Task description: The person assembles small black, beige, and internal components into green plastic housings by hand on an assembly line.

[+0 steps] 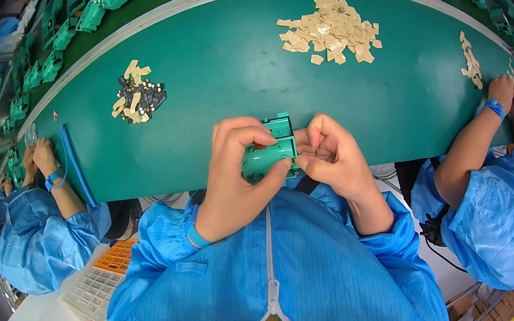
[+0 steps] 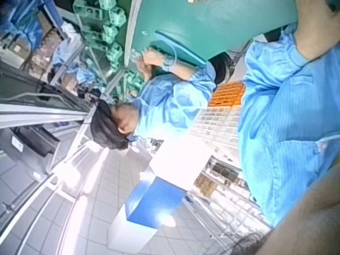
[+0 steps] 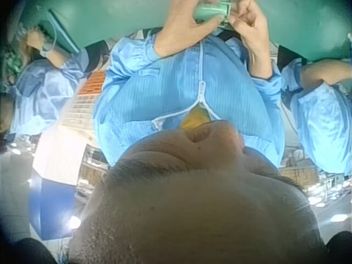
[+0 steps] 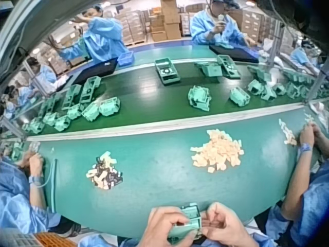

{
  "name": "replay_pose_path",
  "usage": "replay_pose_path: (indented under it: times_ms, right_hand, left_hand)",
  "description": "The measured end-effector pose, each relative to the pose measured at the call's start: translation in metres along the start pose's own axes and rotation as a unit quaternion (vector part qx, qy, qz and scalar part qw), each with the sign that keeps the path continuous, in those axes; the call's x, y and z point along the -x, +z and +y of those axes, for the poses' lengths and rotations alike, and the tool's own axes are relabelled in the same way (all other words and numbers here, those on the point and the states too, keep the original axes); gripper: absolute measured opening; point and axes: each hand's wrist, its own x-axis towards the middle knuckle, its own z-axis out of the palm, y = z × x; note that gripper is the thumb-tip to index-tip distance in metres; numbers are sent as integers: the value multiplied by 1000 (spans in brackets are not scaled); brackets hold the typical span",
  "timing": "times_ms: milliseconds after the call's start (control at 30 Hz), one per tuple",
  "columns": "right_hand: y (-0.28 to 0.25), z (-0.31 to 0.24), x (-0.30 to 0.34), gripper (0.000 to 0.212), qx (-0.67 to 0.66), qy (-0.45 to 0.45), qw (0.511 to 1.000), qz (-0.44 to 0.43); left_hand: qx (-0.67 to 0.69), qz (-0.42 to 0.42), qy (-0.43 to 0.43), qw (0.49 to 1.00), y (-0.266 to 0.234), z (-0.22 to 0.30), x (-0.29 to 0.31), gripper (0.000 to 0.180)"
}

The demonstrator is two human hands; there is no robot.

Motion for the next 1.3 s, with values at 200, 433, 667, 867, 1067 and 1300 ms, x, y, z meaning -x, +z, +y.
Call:
replay_pose_path:
  times_ms: [200, 433, 667, 867, 1067, 1300]
  right_hand:
    - [-2, 5, 0, 29, -6, -3, 1000, -5]
    - [4, 2, -1, 30, -4, 0, 1000, 2]
    - [19, -10, -9, 32, -36, -14, 999, -14]
    - [38, -62, -54, 33, 142, -6, 990, -17]
    - [53, -99, -207, 24, 209, -91, 969, 97]
    - [38, -94, -325, 29, 173, -74, 970, 151]
  left_hand:
    - [20, 2, -9, 1000, -2, 1, 0, 42]
    - [21, 3, -13, 1000, -2, -2, 1, 42]
    - [16, 11, 14, 1000, -15, -3, 0, 43]
    - [117, 129, 42, 984, -37, -14, 8, 54]
    - [86, 124, 44, 988, -45, -47, 19, 21]
    - [85, 123, 58, 987, -38, -46, 17, 11]
